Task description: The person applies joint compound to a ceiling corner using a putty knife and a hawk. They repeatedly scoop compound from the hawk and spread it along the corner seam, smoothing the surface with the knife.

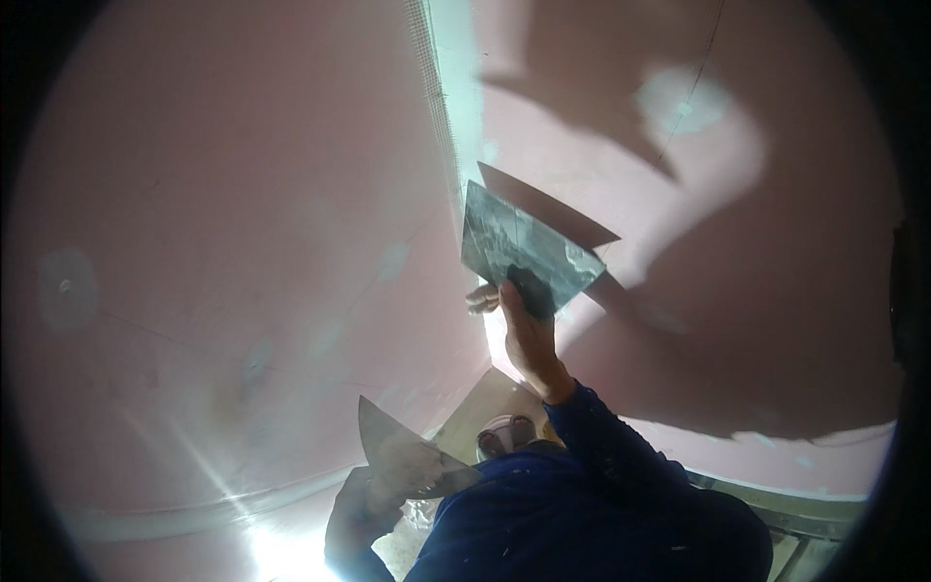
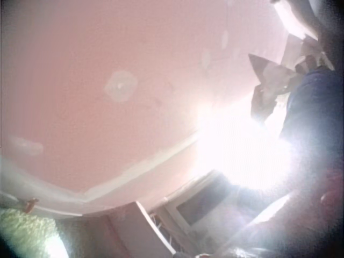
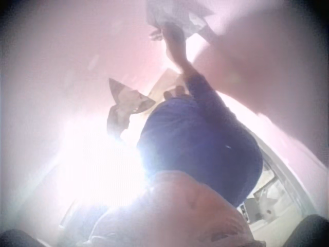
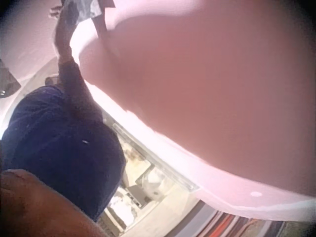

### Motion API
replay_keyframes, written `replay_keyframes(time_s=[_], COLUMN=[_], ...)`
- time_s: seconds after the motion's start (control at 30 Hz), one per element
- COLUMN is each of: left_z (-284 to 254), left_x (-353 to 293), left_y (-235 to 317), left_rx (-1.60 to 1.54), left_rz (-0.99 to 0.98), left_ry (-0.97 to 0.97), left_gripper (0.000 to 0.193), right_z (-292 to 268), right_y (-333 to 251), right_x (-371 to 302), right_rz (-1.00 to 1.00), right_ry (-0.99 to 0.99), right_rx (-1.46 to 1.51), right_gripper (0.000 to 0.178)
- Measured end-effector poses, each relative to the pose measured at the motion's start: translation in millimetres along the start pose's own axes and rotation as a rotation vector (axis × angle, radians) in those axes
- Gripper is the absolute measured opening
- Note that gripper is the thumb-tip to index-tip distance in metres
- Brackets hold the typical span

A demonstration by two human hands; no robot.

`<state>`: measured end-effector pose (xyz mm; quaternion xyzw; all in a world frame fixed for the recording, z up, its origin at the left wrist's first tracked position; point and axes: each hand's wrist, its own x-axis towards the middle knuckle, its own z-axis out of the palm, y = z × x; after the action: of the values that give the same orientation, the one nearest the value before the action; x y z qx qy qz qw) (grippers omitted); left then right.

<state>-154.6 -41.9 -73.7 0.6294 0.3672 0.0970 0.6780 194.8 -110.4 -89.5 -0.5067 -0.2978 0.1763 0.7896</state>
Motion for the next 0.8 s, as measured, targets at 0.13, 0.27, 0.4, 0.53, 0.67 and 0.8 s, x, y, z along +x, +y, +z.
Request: replay_keyframes(time_s=[0.13, 0.27, 0.4, 0.53, 0.67, 0.8], left_z=[2, 7, 8, 9, 10, 21], left_x=[-5, -8, -15, -18, -25, -31], left_y=[2, 9, 14, 19, 38, 65], left_rx=[0.015, 0.038, -0.009, -0.063, 0.022, 0.136], left_rz=[-0.061, -0.077, -0.058, -0.004, -0.028, -0.067], left_ry=[0.026, 0.018, 0.005, -0.019, 0.02, 0.104], left_gripper=[0.055, 0.056, 0.058, 0.058, 0.058, 0.056], right_z=[13, 18, 18, 14, 9, -2], right_y=[13, 20, 28, 38, 50, 55], right_x=[23, 31, 28, 23, 23, 6], right_rz=[-0.017, -0.044, -0.067, -0.002, -0.005, 0.034], right_ry=[0.041, 0.103, 0.139, 0.207, 0.23, 0.161], right_rx=[-0.054, 0.034, 0.025, -0.031, 0.049, 0.0], right_gripper=[0.037, 0.035, 0.034, 0.033, 0.033, 0.028])
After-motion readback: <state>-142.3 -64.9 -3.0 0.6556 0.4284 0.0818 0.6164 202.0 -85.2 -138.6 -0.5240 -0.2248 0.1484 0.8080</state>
